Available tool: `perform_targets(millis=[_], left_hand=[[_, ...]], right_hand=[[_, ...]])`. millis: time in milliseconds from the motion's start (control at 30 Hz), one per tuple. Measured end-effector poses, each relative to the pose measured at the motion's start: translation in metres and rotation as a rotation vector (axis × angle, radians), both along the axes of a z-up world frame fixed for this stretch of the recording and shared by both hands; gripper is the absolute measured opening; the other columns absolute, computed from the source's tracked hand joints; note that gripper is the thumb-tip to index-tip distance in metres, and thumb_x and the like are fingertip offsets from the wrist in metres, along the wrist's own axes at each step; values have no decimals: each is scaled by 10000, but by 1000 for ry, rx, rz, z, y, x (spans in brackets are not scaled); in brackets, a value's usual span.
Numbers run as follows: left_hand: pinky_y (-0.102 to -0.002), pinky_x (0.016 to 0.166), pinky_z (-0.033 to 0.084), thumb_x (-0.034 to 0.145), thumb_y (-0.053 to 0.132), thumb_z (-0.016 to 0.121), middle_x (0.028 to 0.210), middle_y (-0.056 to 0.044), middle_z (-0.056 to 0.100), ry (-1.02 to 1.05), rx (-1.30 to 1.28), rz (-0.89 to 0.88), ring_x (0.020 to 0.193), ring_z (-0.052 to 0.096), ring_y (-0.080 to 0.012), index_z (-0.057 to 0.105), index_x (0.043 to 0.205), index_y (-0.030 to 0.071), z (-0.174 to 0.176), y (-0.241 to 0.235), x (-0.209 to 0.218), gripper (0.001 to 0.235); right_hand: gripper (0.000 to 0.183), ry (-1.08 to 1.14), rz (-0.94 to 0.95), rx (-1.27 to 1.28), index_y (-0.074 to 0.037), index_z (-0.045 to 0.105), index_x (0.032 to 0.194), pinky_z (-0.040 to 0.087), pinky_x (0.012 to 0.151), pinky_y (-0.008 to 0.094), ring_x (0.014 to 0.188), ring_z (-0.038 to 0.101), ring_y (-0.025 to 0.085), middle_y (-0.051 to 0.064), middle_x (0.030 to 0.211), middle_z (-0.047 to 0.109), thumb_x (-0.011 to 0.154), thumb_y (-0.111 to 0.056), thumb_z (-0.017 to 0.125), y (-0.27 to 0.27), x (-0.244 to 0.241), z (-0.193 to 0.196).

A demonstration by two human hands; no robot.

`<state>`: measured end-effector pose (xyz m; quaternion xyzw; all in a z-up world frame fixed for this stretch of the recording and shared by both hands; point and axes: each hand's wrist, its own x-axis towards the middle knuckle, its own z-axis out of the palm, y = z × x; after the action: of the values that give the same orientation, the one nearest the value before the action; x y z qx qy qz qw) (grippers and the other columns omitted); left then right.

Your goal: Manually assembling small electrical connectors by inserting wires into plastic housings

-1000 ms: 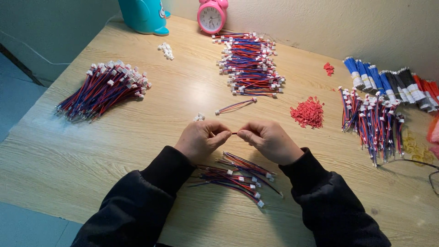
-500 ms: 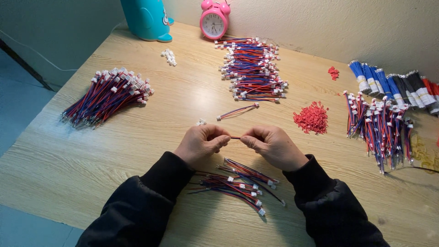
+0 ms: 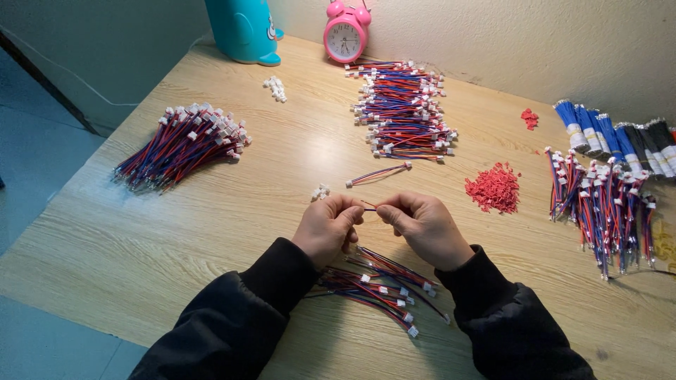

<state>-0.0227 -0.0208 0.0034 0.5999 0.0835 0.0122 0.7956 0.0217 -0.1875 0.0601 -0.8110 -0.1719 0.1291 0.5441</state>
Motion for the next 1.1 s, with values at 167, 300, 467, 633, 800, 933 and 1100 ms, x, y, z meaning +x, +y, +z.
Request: perform_targets(millis=[167, 300, 467, 633, 800, 933, 1100], left_hand=[[-385, 655, 563, 906, 216, 659, 755, -86, 661, -358, 743, 145, 773, 690, -314, 701, 909, 155, 31, 10, -14, 74], [-402, 691, 564, 898, 276, 664, 819, -23, 637, -357, 917, 192, 797, 674, -274, 678, 902, 206, 37, 6, -19, 71], [-324, 634, 542, 868, 309, 671, 761, -17, 646, -136, 672, 146, 665, 670, -178, 718, 892, 195, 29, 7, -12, 126], [-358, 652, 549, 860, 287, 682, 778, -28, 640, -197, 803, 175, 728, 683, -235, 720, 879, 199, 45, 3, -19, 98], [-402, 689, 553, 864, 277, 688, 778, -10, 616, -304, 912, 129, 776, 677, -278, 706, 872, 225, 45, 13, -9, 55], [-423, 726, 535, 870, 303, 695, 845, -101, 658, -357, 964, -31, 794, 665, -310, 698, 1025, 151, 39, 34, 33, 217], [-393, 860, 488, 846, 401, 694, 971, -3, 647, -192, 1527, -137, 994, 630, -232, 677, 1101, 234, 47, 27, 71, 305]], right_hand=[[173, -76, -9, -16, -118, 755, 1015, 481, 505, 205, 539, 553, 83, 33, 605, 594, 845, -96, 730, -1, -3, 1], [127, -157, 4, -3, -134, 760, 970, 449, 507, 194, 556, 487, 63, 20, 601, 559, 854, -104, 720, 1, -4, 4], [110, -266, 22, 16, -171, 757, 962, 457, 520, 204, 576, 493, 74, 32, 627, 585, 869, -130, 715, 2, -4, 3], [105, -329, 62, -24, -176, 773, 930, 493, 552, 249, 611, 573, 130, 68, 711, 665, 856, -128, 715, 5, -5, 14], [96, -279, 79, -101, -160, 772, 923, 500, 578, 267, 646, 568, 126, 77, 758, 677, 858, -126, 710, -4, 3, 6], [74, -264, 50, -116, -139, 762, 918, 479, 536, 245, 609, 536, 116, 77, 806, 640, 865, -136, 710, -18, 15, 1], [86, -160, 21, -70, -114, 766, 929, 456, 501, 218, 583, 522, 83, 24, 649, 573, 871, -126, 704, -23, 17, 7]])
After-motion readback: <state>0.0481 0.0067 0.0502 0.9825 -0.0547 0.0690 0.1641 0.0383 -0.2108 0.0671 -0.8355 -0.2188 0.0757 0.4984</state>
